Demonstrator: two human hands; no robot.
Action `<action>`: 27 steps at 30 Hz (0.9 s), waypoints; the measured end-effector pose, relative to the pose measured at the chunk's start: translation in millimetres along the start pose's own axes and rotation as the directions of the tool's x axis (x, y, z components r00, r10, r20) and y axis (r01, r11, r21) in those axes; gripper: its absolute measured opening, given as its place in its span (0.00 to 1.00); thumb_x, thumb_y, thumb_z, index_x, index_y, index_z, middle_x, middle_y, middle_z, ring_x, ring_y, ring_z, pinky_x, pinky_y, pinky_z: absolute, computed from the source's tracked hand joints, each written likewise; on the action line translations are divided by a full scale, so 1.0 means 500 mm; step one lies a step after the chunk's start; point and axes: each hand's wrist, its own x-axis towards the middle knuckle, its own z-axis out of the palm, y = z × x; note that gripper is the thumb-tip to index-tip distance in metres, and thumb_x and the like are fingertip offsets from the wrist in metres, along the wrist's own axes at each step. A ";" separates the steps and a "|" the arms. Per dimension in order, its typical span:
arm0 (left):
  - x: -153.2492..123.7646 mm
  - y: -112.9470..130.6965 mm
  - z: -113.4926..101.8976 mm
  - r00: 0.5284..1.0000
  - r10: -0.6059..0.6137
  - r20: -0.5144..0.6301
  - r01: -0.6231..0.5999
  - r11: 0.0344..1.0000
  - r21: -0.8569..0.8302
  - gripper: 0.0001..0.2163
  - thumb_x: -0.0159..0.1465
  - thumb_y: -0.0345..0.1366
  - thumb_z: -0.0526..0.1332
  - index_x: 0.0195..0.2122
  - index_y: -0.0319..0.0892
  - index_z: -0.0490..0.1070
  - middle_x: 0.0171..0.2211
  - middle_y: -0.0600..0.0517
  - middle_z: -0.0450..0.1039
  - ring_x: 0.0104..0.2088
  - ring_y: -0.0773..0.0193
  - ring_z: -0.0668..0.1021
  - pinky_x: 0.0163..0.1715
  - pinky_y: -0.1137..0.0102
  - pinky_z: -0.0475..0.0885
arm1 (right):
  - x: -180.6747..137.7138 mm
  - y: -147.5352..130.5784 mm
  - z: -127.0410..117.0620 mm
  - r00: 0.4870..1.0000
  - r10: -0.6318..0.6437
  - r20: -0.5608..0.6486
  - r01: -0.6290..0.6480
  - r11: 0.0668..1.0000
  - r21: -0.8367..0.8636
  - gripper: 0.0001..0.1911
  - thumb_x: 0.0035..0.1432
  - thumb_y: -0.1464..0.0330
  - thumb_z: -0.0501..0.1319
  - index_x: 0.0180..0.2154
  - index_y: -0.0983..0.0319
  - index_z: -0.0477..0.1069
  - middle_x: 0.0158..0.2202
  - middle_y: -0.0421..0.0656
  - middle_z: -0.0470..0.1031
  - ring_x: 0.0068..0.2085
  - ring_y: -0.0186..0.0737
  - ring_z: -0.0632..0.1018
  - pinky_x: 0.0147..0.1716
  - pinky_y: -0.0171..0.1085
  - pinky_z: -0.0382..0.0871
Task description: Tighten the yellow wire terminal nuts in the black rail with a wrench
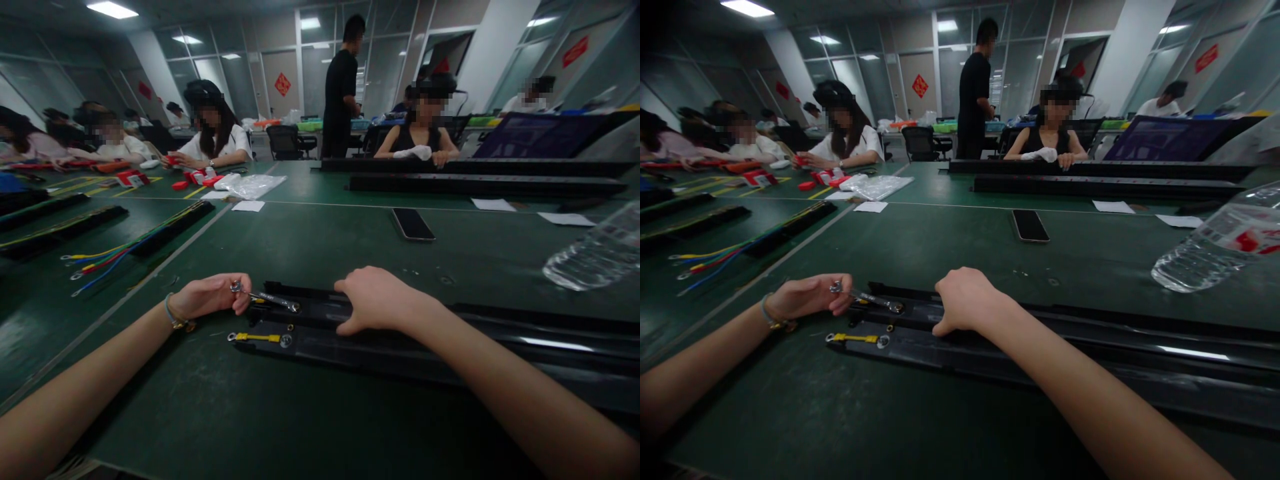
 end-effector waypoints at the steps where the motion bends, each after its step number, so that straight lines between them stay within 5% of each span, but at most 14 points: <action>1: -0.002 -0.001 -0.002 1.000 -0.008 0.016 0.008 1.000 0.009 0.17 0.53 0.45 0.56 0.36 0.35 0.66 0.23 0.49 0.64 0.26 0.60 0.67 0.28 0.68 0.62 | 0.000 0.000 0.000 1.000 -0.002 0.000 0.002 1.000 -0.004 0.32 0.37 0.51 0.59 0.41 0.65 0.71 0.32 0.48 0.74 0.33 0.46 0.73 0.30 0.42 0.67; 21: 0.005 0.001 0.010 0.999 0.022 -0.045 -0.023 0.999 -0.030 0.27 0.52 0.43 0.57 0.51 0.36 0.56 0.28 0.50 0.60 0.28 0.61 0.65 0.27 0.69 0.64 | 0.001 -0.003 -0.001 1.000 0.006 0.005 -0.006 1.000 -0.017 0.32 0.36 0.51 0.59 0.42 0.65 0.71 0.33 0.49 0.74 0.33 0.46 0.73 0.30 0.42 0.67; 27: 0.005 0.003 0.011 0.999 0.015 -0.047 -0.016 1.000 -0.014 0.24 0.52 0.42 0.57 0.47 0.36 0.58 0.27 0.49 0.60 0.28 0.61 0.65 0.27 0.69 0.64 | 0.001 -0.002 0.001 1.000 -0.001 0.004 0.001 1.000 -0.022 0.32 0.37 0.50 0.59 0.41 0.65 0.71 0.33 0.49 0.74 0.34 0.46 0.73 0.31 0.42 0.68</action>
